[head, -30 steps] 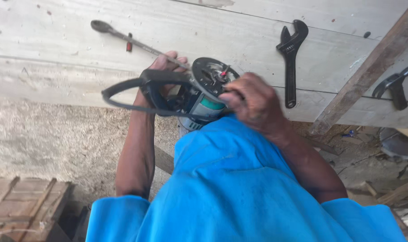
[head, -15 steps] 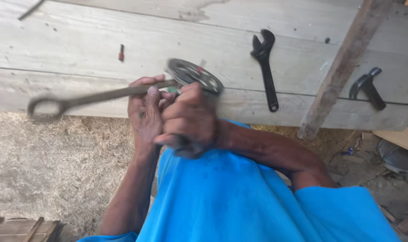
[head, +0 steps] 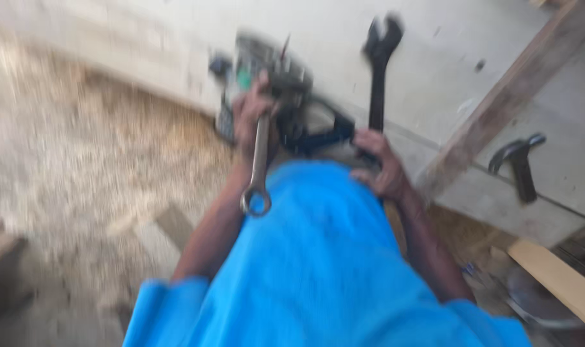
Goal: The person uses a wrench to tighten a bolt on a circular saw resting on a wooden plank. They then pick up a hammer and drive several nails into the edge of the plank to secure it.
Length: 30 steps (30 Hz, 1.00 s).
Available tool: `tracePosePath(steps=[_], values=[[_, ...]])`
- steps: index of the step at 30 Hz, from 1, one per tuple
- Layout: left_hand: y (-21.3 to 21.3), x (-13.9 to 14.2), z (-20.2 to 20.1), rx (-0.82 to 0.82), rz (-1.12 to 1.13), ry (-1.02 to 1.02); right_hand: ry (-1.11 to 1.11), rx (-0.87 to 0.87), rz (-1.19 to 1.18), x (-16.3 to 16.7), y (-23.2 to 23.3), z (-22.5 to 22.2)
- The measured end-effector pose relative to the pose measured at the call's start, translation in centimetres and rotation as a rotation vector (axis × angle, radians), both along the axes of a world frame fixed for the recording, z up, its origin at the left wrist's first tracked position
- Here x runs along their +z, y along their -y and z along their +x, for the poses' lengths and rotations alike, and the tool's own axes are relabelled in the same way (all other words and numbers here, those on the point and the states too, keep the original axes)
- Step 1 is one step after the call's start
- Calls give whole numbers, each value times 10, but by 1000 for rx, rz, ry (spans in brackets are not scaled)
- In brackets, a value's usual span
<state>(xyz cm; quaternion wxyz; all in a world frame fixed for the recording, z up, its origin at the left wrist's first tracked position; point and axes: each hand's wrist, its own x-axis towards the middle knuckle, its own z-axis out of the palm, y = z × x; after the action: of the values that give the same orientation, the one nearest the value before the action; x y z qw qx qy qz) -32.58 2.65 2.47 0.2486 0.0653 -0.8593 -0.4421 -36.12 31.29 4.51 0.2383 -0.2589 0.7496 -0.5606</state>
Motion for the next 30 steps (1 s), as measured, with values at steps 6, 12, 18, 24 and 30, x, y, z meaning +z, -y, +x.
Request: tracePosePath(steps=[6, 12, 18, 24, 30], values=[[-15, 6, 12, 19, -90, 32, 147, -225, 282, -5, -34, -33], [-42, 55, 15, 55, -135, -280, -204, -323, 818, -70, 5, -59], [-25, 66, 0, 279, 500, -218, -23, -381, 768, -89, 10, -75], [-16, 64, -7, 333, 477, -169, -131, -130, 505, -43, -13, -89], [-22, 68, 5, 315, 616, -108, -226, 12, 371, -2, 24, -64]])
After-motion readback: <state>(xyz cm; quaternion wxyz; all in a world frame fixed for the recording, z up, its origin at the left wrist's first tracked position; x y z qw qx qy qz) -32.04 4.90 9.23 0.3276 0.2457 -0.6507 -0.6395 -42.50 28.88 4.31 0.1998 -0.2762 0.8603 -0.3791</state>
